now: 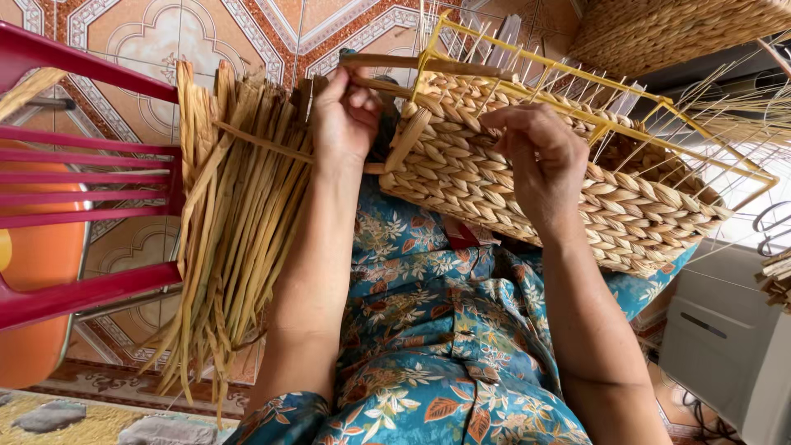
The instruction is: The person weaves a basket using dried palm leaves, threading them through a yellow metal frame held on their lap. They repeatedly pull and tuck the leaves to build up the basket walls.
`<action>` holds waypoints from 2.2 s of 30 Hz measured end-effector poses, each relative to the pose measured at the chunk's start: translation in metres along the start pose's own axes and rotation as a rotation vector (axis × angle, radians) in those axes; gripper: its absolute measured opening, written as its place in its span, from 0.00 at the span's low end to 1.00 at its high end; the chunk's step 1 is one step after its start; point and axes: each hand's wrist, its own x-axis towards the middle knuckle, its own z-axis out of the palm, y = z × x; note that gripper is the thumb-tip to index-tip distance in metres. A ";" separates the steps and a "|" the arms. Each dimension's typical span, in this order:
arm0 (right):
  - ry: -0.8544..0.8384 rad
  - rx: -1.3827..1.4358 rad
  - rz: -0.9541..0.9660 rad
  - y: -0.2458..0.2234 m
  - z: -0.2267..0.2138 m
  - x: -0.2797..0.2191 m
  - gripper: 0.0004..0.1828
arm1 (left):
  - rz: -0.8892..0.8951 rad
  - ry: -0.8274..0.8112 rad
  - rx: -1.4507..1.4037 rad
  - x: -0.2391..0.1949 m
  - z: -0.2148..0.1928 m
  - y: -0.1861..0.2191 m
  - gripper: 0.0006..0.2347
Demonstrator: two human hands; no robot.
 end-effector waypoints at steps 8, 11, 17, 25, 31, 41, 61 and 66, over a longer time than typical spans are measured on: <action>-0.188 -0.418 -0.301 -0.011 0.013 0.036 0.09 | 0.715 -0.305 1.330 -0.033 0.006 0.031 0.11; -0.291 -0.596 -0.434 -0.012 0.019 0.059 0.05 | 0.310 0.098 0.986 -0.013 0.003 0.035 0.12; -0.400 -0.787 -0.568 -0.015 0.020 0.083 0.06 | 0.062 0.172 0.170 -0.013 -0.002 0.065 0.21; -0.909 -1.305 -0.108 -0.011 0.079 0.126 0.26 | -0.036 -0.391 1.095 -0.147 0.030 0.062 0.22; -0.966 -0.885 0.160 0.006 0.093 0.138 0.12 | 0.734 -0.190 1.548 -0.158 0.045 0.015 0.21; -0.562 -0.415 -0.180 0.040 0.069 0.126 0.08 | 0.479 0.067 1.088 -0.097 0.051 -0.027 0.10; -0.021 -0.145 -0.092 -0.004 0.056 0.041 0.11 | 0.060 -0.269 0.545 -0.026 0.038 -0.014 0.06; 0.131 -0.312 0.030 0.001 0.067 0.024 0.09 | 0.108 -0.382 0.778 -0.039 0.037 -0.007 0.06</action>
